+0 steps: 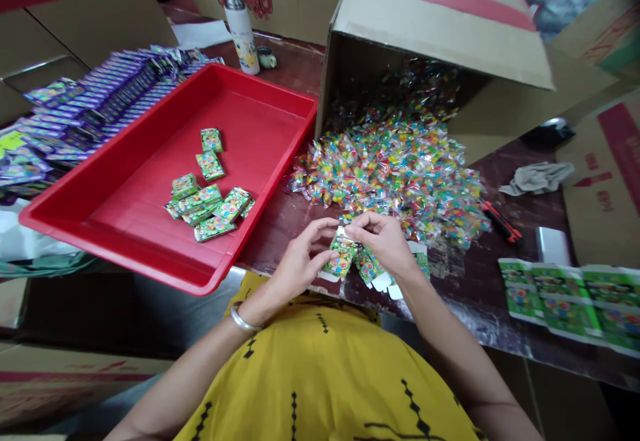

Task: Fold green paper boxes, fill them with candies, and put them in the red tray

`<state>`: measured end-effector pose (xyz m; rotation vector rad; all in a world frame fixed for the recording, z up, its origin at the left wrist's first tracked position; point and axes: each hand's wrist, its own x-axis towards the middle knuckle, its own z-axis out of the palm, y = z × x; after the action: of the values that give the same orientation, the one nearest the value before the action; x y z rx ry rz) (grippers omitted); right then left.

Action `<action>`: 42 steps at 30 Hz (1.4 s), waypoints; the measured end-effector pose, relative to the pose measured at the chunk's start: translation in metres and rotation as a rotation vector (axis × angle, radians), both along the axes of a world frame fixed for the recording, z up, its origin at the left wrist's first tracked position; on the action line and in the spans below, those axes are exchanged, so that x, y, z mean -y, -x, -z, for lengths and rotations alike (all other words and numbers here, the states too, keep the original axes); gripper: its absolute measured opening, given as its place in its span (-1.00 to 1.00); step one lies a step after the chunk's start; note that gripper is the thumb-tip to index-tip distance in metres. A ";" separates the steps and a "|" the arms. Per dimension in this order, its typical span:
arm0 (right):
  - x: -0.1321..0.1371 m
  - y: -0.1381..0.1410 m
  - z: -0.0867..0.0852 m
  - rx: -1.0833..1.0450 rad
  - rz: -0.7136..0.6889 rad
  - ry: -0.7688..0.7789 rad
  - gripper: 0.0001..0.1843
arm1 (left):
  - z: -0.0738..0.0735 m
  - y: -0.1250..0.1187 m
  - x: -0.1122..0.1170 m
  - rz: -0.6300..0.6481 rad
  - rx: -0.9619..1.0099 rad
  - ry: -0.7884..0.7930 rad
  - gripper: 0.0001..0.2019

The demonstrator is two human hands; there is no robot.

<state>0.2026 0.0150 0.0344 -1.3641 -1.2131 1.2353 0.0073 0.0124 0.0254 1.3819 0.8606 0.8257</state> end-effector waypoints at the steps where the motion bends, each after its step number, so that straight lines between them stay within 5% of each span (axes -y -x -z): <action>1: 0.000 0.000 -0.001 0.008 -0.008 -0.015 -0.75 | 0.000 0.000 0.000 0.003 -0.005 -0.008 -0.55; 7: 0.017 0.011 0.002 0.174 -0.011 -0.270 -0.85 | 0.006 0.000 -0.002 -0.050 0.031 0.017 -0.66; 14: 0.022 -0.010 0.021 0.321 -0.049 -0.209 -0.80 | 0.022 0.004 -0.001 -0.102 0.052 0.175 -0.80; 17: 0.008 -0.025 0.032 0.629 0.001 -0.199 -0.80 | 0.030 0.013 -0.007 -0.216 -0.033 0.214 -0.70; 20: -0.008 -0.020 0.044 1.009 -0.109 -0.267 -0.76 | 0.032 0.020 -0.013 -0.344 -0.029 0.283 -0.60; 24: -0.023 -0.003 0.054 1.261 -0.168 -0.295 -0.80 | 0.027 0.027 -0.016 -0.353 0.020 0.389 -0.42; 28: -0.026 -0.006 0.048 1.051 0.001 -0.288 -0.84 | 0.032 0.036 -0.015 -0.287 0.014 0.430 -0.52; 31: -0.021 -0.011 0.027 0.531 0.229 -0.252 -0.85 | 0.040 0.037 -0.012 -0.227 -0.033 0.384 -0.66; 34: -0.014 -0.005 0.006 0.122 0.222 -0.205 -0.81 | 0.042 0.029 -0.009 -0.141 -0.061 0.324 -0.71; 37: -0.009 0.006 -0.005 0.107 0.167 -0.222 -0.85 | 0.039 0.021 -0.007 -0.072 -0.030 0.296 -0.72; 42: -0.010 0.011 -0.010 0.471 0.023 -0.359 -0.92 | 0.033 0.017 -0.005 -0.038 0.054 0.260 -0.68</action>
<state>0.1918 0.0249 0.0440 -1.4275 -1.6440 0.6467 -0.0095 0.0175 -0.0076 1.1139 0.9200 0.7473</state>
